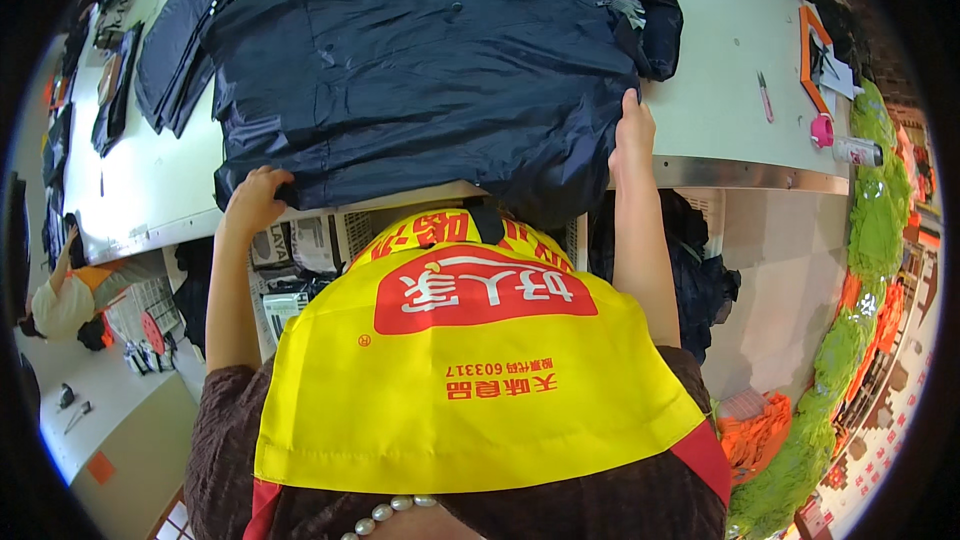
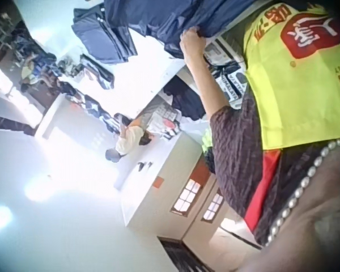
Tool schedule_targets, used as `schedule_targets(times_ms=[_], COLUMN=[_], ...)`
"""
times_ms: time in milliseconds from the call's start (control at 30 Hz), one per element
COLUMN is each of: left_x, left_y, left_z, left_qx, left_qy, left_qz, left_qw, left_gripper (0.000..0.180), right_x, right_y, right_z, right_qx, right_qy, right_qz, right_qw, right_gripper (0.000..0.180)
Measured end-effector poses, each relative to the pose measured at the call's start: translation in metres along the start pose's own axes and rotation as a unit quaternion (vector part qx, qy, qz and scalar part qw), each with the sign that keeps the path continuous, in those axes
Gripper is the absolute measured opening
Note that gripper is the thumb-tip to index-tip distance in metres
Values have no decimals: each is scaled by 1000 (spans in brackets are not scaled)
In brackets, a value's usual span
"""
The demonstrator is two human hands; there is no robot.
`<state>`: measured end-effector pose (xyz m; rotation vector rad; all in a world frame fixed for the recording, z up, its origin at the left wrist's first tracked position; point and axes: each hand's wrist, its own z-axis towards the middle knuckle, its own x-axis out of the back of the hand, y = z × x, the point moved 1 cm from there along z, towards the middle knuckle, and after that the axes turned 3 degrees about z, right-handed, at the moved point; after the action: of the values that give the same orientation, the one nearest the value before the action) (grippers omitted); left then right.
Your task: The person folds a black jacket on a table, smoothing and aligning the fabric, then folds it into a compact shape and places it in a basket. The person repeats the process with another jacket, folding and stacking it with others.
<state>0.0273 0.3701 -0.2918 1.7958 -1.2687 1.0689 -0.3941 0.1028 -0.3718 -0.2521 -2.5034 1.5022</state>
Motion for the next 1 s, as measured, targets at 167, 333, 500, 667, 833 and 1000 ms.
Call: schedule_targets(times_ms=[167,333,500,667,833,1000], left_x=[56,47,11,-17,-9,-21], left_y=[124,205,159,134,127,135], left_z=[3,19,27,39,54,68], left_qx=[-92,-195,-206,-196,-160,-125], left_qy=[2,81,218,37,-79,-100], left_qz=[-341,-326,-231,-537,-611,-705], left_qw=[936,922,926,820,771,690], left_gripper=[36,64,51,15,24,24], right_x=[-26,-58,-66,-77,-77,-82], right_y=[-10,-44,-65,-68,-55,-48], right_z=[-19,-63,-57,-48,4,5], right_qx=[-120,-53,-105,-85,-148,-175], right_qy=[-87,-171,-202,-191,-199,-180], right_qz=[264,291,296,253,192,166], right_qw=[953,940,928,945,950,954], right_gripper=[39,39,34,34,34,39])
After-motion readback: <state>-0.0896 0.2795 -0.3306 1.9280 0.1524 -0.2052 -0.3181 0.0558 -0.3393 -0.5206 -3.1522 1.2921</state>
